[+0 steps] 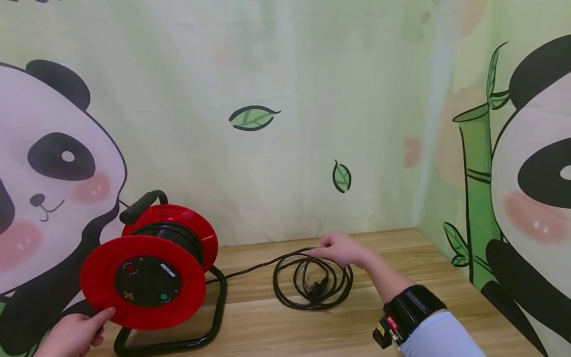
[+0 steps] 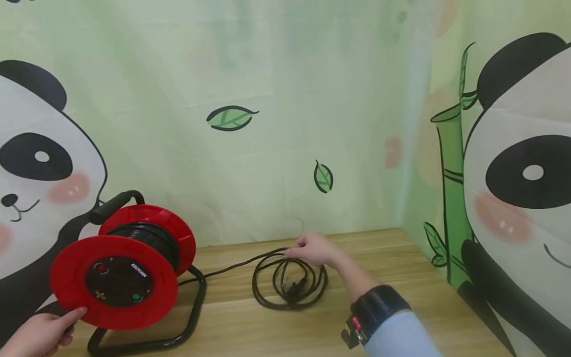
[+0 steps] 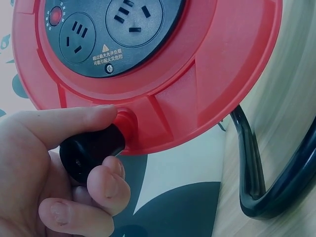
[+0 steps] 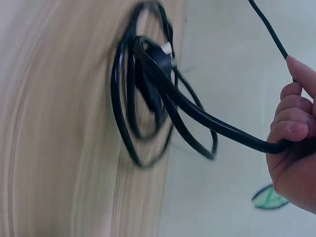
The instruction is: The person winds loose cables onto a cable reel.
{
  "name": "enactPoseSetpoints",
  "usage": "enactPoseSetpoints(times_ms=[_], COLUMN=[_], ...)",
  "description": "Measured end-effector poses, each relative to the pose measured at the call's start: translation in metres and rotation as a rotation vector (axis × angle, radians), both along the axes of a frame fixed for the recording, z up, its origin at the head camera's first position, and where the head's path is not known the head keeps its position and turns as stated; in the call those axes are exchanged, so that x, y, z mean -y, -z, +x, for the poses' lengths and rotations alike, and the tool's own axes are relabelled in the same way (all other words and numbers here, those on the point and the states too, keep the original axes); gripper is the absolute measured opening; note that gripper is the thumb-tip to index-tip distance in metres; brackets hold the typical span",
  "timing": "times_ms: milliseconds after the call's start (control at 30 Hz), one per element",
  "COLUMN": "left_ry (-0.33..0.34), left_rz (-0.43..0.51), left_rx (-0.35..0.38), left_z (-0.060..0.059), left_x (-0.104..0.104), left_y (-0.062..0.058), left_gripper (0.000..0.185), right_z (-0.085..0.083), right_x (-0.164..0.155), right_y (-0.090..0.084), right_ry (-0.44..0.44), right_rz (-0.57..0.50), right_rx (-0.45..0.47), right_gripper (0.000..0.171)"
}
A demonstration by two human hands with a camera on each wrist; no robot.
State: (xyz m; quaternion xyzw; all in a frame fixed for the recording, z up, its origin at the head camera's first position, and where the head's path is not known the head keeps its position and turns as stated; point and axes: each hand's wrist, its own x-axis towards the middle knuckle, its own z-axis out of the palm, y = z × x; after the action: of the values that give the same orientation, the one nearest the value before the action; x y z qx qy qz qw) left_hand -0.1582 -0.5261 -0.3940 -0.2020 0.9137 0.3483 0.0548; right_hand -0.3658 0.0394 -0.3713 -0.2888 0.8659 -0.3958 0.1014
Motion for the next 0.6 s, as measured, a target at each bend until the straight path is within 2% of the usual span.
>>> enactPoseSetpoints(times_ms=[167,367,600], left_ry=[-0.010,-0.014,-0.002], left_rz=[0.006,0.013,0.024], left_rx=[0.000,0.001,0.008], left_z=[0.001,0.001,0.002], left_x=[0.000,0.000,-0.002], left_y=[0.001,0.001,-0.001], left_gripper=[0.054,0.054,0.055], right_z=[-0.007,-0.016,-0.026], right_x=[-0.022,-0.032,-0.036], right_y=[-0.004,-0.005,0.001], right_ry=[0.052,0.111,0.260], right_rz=[0.026,0.077,0.181], right_rx=[-0.049,-0.191,-0.295], right_gripper=[0.048,0.049,0.058])
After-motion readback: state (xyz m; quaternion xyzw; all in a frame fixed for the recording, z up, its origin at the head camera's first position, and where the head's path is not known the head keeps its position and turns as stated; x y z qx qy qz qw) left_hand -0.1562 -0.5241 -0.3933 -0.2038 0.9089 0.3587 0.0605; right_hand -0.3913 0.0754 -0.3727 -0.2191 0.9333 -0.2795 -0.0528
